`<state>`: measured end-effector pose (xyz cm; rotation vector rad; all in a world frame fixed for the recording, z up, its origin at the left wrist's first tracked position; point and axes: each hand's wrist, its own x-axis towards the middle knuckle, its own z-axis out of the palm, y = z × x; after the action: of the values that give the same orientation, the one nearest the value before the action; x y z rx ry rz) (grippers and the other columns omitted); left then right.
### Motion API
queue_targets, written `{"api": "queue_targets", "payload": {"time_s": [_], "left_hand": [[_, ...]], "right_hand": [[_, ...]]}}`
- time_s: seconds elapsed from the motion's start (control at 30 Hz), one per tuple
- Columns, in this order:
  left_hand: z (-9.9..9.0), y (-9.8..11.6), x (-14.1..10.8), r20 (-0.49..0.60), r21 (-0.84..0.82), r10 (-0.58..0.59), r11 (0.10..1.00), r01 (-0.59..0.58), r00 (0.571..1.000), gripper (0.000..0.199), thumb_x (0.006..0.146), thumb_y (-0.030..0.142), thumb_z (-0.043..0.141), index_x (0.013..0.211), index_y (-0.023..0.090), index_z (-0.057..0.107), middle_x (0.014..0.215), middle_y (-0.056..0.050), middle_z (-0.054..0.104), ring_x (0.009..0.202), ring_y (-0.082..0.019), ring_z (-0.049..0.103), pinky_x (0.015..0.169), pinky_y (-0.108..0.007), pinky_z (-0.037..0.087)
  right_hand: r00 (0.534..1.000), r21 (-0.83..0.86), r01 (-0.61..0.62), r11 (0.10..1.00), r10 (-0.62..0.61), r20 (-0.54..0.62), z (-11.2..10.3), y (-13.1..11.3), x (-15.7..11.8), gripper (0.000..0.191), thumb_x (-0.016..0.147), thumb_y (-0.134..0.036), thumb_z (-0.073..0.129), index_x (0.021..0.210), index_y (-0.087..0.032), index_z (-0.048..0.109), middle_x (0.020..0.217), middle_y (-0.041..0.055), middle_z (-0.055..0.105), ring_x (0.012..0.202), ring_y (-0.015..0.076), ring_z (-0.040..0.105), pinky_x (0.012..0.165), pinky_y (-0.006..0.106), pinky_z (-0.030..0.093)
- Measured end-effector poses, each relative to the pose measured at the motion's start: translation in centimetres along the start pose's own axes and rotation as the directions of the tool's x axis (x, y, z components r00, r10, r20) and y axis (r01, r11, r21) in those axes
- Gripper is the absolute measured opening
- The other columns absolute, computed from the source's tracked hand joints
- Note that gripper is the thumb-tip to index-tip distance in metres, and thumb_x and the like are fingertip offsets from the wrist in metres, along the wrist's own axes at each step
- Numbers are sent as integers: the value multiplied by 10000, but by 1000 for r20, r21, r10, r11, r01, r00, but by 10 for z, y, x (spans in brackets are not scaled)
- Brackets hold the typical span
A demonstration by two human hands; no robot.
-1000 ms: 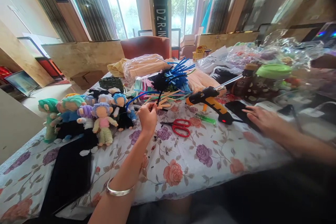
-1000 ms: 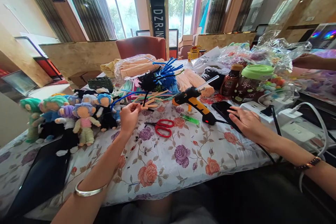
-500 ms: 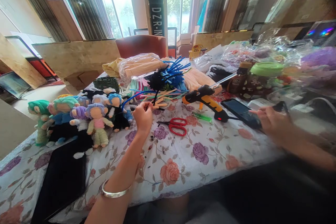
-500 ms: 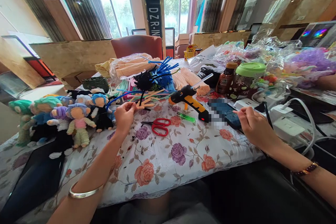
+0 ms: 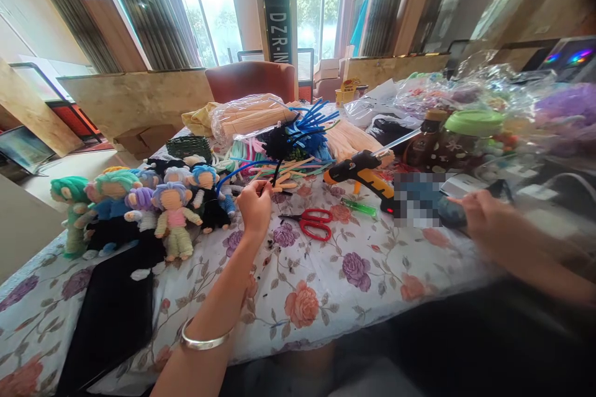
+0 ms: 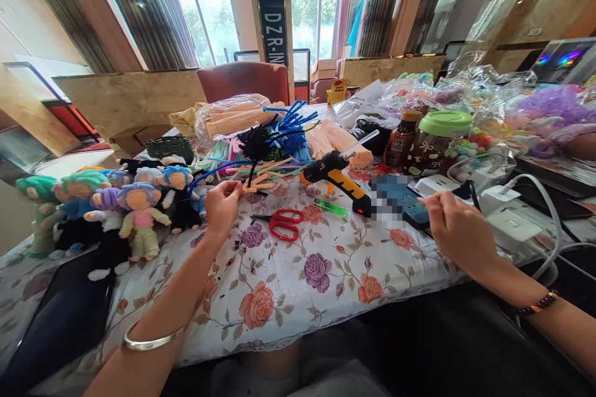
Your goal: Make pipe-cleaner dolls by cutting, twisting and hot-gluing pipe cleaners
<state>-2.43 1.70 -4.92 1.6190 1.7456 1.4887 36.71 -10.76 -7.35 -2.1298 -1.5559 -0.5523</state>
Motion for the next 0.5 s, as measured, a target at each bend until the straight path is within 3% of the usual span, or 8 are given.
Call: {"api": "queue_targets", "payload": {"time_s": [0.17, 0.23, 0.3, 0.4, 0.5], "left_hand": [[-1, 4, -2, 8, -4, 19, 1000, -19, 1000, 187, 778, 277, 554, 824, 166, 697, 807, -69, 724, 721, -179, 655, 677, -263, 469], [-2, 6, -2, 38, 3, 65, 998, -65, 997, 192, 777, 293, 569, 831, 171, 708, 781, -57, 721, 706, -173, 649, 693, -266, 472], [-2, 10, -4, 108, 4, 133, 991, -134, 985, 187, 773, 303, 589, 830, 181, 718, 771, -46, 720, 687, -163, 640, 698, -265, 475], [-2, 16, -8, 256, -28, 267, 963, -269, 929, 158, 778, 266, 598, 842, 200, 727, 845, -41, 727, 731, -157, 641, 715, -263, 481], [-2, 20, -13, 352, -23, 397, 909, -416, 848, 128, 774, 247, 618, 832, 236, 733, 891, -27, 728, 853, -178, 640, 831, -297, 466]], "right_hand": [[999, 79, 19, 997, -17, -31, -9, -15, -2, 220, 901, -327, 304, 812, -232, 481, 764, 150, 642, 690, 285, 593, 605, 385, 367], [995, 103, 91, 991, -85, -55, -13, -31, -5, 244, 883, -339, 314, 748, -233, 488, 735, 119, 641, 666, 273, 581, 616, 373, 367], [983, 177, 181, 967, -183, -3, -17, -53, -7, 247, 873, -357, 322, 725, -233, 475, 646, 76, 615, 590, 243, 564, 560, 338, 333], [970, 371, 153, 916, -210, 119, -22, -93, -8, 255, 882, -401, 348, 780, -228, 504, 562, 14, 574, 498, 189, 531, 521, 291, 317], [910, 543, 184, 819, -351, 220, -23, -137, -3, 264, 909, -403, 338, 869, -224, 528, 562, -16, 558, 461, 154, 488, 518, 269, 328]]}}
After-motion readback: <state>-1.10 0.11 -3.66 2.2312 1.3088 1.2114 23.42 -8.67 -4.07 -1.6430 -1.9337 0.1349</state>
